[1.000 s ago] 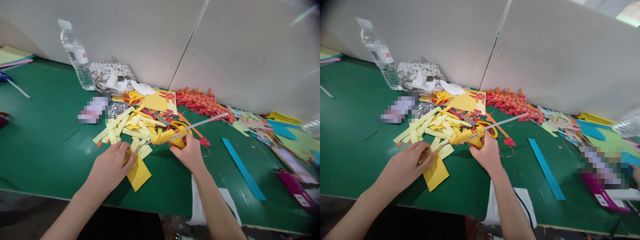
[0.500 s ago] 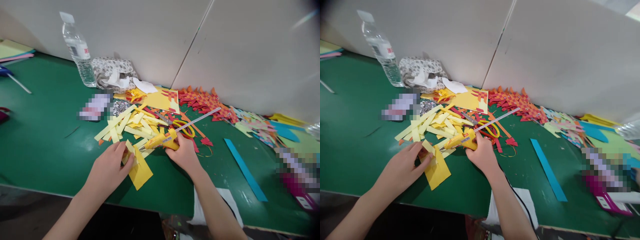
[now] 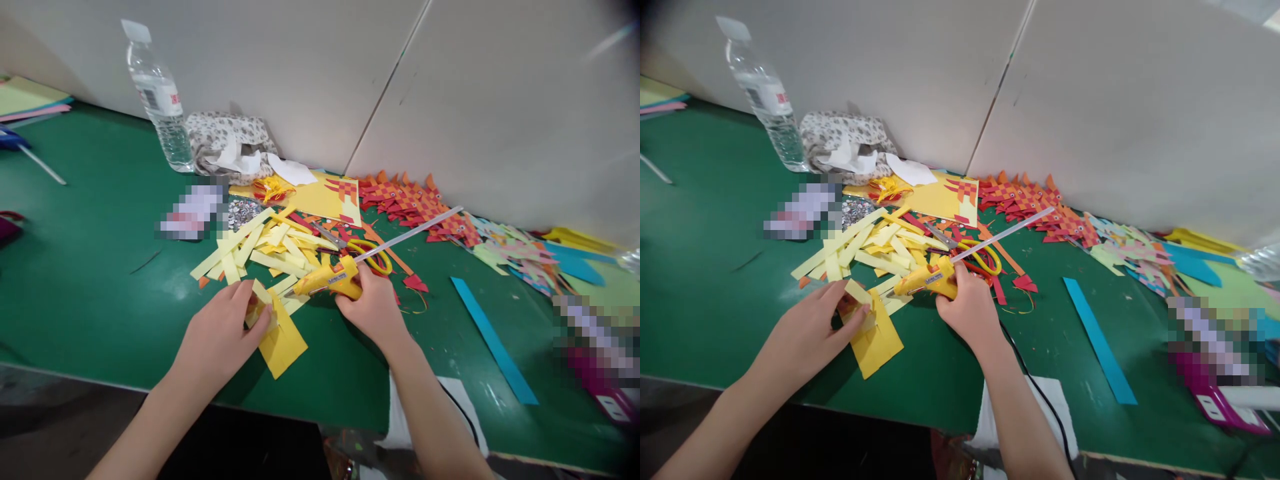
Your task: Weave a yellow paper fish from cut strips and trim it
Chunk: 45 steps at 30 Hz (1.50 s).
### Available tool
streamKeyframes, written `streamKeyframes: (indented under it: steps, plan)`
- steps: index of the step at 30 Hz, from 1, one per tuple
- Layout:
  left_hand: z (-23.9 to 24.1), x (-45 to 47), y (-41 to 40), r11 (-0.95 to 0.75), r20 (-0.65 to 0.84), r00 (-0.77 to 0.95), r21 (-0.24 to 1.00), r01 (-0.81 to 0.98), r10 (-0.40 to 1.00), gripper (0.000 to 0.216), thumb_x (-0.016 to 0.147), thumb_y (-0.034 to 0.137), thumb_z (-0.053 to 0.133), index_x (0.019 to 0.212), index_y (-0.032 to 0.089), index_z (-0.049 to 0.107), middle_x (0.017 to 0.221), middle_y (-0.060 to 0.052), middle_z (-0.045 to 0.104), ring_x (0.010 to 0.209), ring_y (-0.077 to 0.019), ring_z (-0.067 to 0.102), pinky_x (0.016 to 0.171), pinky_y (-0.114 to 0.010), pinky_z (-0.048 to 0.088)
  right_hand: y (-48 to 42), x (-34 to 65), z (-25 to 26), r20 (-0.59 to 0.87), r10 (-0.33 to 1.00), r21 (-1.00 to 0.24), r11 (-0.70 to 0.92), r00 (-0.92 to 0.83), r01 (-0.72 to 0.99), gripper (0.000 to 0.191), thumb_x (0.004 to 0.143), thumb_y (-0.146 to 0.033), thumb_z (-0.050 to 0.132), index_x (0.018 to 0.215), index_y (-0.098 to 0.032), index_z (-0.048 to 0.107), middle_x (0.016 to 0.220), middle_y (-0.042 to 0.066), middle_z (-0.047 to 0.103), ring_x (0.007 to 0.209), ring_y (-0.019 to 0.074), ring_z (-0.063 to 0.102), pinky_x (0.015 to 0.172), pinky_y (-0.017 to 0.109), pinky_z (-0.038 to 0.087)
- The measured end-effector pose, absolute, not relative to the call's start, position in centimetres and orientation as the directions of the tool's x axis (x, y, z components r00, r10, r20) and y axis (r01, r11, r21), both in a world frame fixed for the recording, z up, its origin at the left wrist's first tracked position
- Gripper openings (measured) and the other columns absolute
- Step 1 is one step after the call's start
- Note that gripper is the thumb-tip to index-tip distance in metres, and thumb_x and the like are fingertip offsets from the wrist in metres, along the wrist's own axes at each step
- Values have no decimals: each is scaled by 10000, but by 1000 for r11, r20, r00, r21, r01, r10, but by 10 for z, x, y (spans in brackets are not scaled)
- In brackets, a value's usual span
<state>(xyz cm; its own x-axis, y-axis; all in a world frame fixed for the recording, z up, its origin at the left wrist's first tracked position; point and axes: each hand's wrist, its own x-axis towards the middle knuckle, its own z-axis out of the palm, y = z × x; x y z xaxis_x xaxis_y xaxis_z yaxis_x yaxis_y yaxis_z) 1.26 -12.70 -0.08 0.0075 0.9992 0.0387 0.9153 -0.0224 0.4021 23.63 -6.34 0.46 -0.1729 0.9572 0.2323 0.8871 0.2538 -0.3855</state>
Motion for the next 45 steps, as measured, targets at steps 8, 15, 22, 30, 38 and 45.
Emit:
streamKeyframes:
  steps: [8, 15, 22, 30, 38, 45]
  plan:
    - [1, 13, -128, -3, 5, 1, 417, 909, 1000, 293, 867, 417, 374, 985, 178, 497, 818, -50, 586, 700, -206, 580, 537, -284, 390, -65, 234, 3, 224, 956, -424, 271, -190, 864, 503, 608, -234, 547, 1099, -132, 512, 683, 30, 624, 624, 202, 598, 579, 279, 446]
    - [1, 13, -127, -2, 13, -4, 426, 905, 1000, 271, 863, 403, 382, 975, 183, 492, 791, -42, 580, 676, -200, 576, 521, -277, 384, -64, 234, 4, 233, 956, -390, 257, -176, 884, 463, 605, -238, 548, 1060, -156, 526, 692, 32, 617, 623, 206, 592, 569, 285, 433]
    - [0, 12, -127, -4, 18, -4, 436, 900, 1000, 242, 862, 409, 378, 915, 198, 485, 806, -44, 589, 685, -202, 577, 529, -280, 385, -65, 231, 4, 201, 955, -411, 286, -220, 866, 509, 609, -228, 545, 1110, -145, 504, 740, 43, 625, 666, 211, 596, 606, 294, 447]
    - [2, 12, -128, -71, 45, 56, 458, 886, 997, 287, 864, 406, 374, 971, 217, 562, 985, -55, 611, 801, -210, 594, 554, -269, 411, -65, 234, 5, 232, 958, -433, 256, -168, 864, 480, 594, -251, 565, 1062, -159, 516, 670, 12, 583, 610, 191, 568, 559, 275, 424]
    - [2, 12, -129, -90, 38, 82, 453, 887, 996, 314, 859, 373, 377, 1018, 235, 610, 965, -49, 607, 827, -205, 594, 539, -246, 415, -65, 230, 4, 196, 959, -392, 268, -204, 880, 478, 602, -242, 550, 1068, -146, 510, 721, 42, 623, 651, 218, 591, 592, 300, 436]
    - [1, 11, -129, -108, 70, 85, 460, 882, 994, 322, 873, 355, 367, 942, 230, 656, 917, -46, 621, 765, -182, 599, 531, -240, 404, -65, 234, 4, 171, 959, -415, 279, -227, 866, 459, 616, -240, 551, 1067, -169, 507, 767, 43, 633, 675, 209, 594, 597, 285, 434]
